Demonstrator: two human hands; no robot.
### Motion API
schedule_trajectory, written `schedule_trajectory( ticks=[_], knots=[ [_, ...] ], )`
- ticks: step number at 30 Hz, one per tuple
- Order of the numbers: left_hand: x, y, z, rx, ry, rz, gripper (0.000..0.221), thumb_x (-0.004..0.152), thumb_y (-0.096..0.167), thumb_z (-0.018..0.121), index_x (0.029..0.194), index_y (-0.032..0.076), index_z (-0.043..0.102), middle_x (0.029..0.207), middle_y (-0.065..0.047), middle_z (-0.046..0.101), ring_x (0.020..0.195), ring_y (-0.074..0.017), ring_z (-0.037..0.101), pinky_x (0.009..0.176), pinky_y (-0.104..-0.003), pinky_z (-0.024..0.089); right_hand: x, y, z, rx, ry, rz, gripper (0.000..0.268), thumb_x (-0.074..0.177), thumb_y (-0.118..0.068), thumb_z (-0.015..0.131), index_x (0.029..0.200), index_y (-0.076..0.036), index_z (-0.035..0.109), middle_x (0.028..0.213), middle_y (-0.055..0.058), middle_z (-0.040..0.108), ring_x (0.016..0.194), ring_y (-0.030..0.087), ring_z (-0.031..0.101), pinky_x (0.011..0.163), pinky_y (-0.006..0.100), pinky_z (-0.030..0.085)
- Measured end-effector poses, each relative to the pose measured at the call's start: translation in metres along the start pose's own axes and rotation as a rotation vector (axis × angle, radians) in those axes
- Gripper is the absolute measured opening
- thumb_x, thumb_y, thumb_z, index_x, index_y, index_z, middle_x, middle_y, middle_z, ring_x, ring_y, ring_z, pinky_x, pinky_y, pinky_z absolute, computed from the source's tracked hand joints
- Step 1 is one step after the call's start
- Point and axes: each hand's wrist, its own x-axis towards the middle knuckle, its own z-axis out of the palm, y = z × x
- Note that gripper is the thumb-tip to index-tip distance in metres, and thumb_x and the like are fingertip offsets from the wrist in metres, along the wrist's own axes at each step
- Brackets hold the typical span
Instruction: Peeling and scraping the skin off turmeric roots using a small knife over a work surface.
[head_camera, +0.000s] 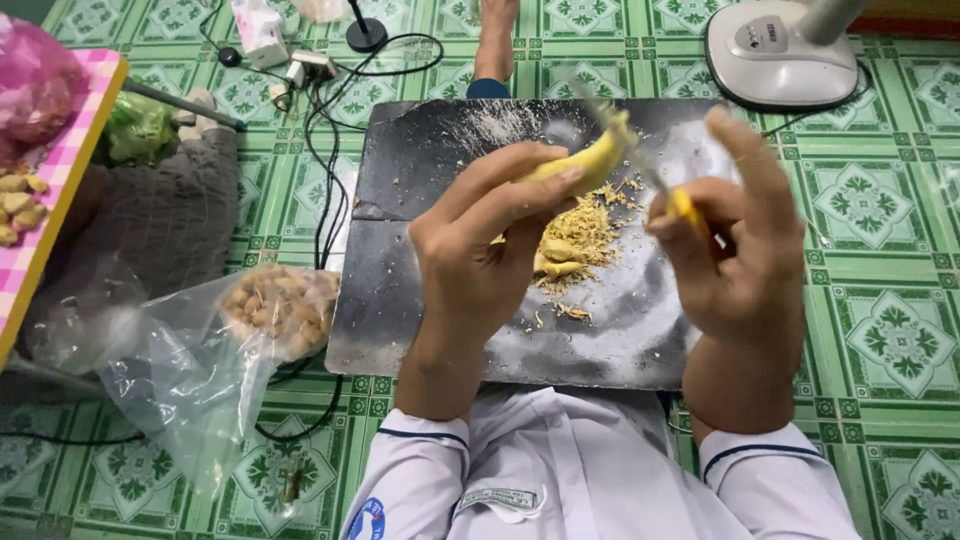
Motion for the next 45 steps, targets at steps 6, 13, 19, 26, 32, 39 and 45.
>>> schedule_trajectory(
  ticks=[6, 13, 19, 26, 32, 39, 45],
  knots=[
    [0.003, 0.015, -0.003, -0.008, 0.011, -0.044, 0.028, 0.091, -0.008, 0.083, 0.11, 0.012, 0.077, 0.122, -0.008, 0.076, 0.101, -0.0184, 0.078, 0.089, -0.027, 0.07, 0.015, -0.021, -0.001, -0.2, 0.1, 0.188, 0.056, 0.119, -0.005, 0.063, 0.163, 0.006, 0.03, 0.091, 0.018, 0.072, 0.056, 0.014, 0.045, 0.053, 0.026, 0.029],
    [-0.005, 0.003, -0.003, -0.073, -0.017, -0.007, 0.03, 0.094, -0.007, 0.081, 0.112, 0.017, 0.076, 0.126, -0.008, 0.075, 0.103, -0.0188, 0.079, 0.088, -0.026, 0.073, 0.012, -0.009, -0.005, -0.137, -0.017, 0.118, 0.057, 0.118, -0.022, 0.051, 0.163, 0.002, 0.025, 0.086, 0.011, 0.069, 0.047, 0.011, 0.035, 0.041, 0.027, 0.024],
    [0.001, 0.004, -0.005, -0.058, -0.001, -0.038, 0.029, 0.096, -0.002, 0.081, 0.114, 0.018, 0.074, 0.126, -0.007, 0.075, 0.089, -0.0125, 0.075, 0.07, -0.021, 0.068, 0.011, -0.026, -0.01, -0.05, 0.087, 0.257, 0.058, 0.117, -0.004, 0.057, 0.164, 0.006, 0.024, 0.095, 0.02, 0.066, 0.056, 0.014, 0.045, 0.047, 0.023, 0.033],
    [0.007, -0.034, 0.004, -0.264, -0.144, -0.12, 0.04, 0.098, 0.006, 0.078, 0.132, 0.019, 0.062, 0.12, -0.009, 0.069, 0.088, -0.0155, 0.075, 0.065, -0.021, 0.069, 0.018, -0.004, -0.02, -0.018, 0.085, 0.269, 0.056, 0.122, 0.001, 0.053, 0.167, 0.007, 0.021, 0.096, 0.023, 0.063, 0.056, 0.017, 0.047, 0.046, 0.025, 0.038],
    [-0.007, -0.108, 0.019, -0.702, -0.25, -0.537, 0.045, 0.088, 0.004, 0.08, 0.126, 0.001, 0.055, 0.114, -0.016, 0.066, 0.096, -0.024, 0.073, 0.082, -0.031, 0.066, 0.023, 0.049, -0.015, 0.054, 0.051, 0.355, 0.054, 0.125, 0.007, 0.051, 0.17, 0.004, 0.022, 0.098, 0.023, 0.06, 0.065, 0.022, 0.05, 0.051, 0.027, 0.041],
    [-0.068, -0.215, 0.062, -1.193, -0.187, -0.978, 0.044, 0.094, 0.0, 0.074, 0.135, 0.002, 0.061, 0.123, -0.025, 0.067, 0.103, -0.0352, 0.075, 0.09, -0.043, 0.068, -0.042, 0.141, 0.041, -0.107, 0.03, 0.346, 0.061, 0.11, 0.012, 0.057, 0.166, 0.009, 0.033, 0.093, 0.019, 0.064, 0.064, 0.018, 0.045, 0.058, 0.03, 0.035],
    [-0.074, -0.208, 0.062, -1.245, -0.299, -1.056, 0.045, 0.108, 0.001, 0.048, 0.153, -0.002, 0.05, 0.124, -0.023, 0.059, 0.096, -0.026, 0.07, 0.102, -0.046, 0.063, -0.071, 0.16, 0.053, -0.058, -0.104, 0.39, 0.057, 0.113, 0.007, 0.06, 0.165, 0.012, 0.036, 0.099, 0.025, 0.067, 0.069, 0.024, 0.052, 0.062, 0.034, 0.041]
  ],
)
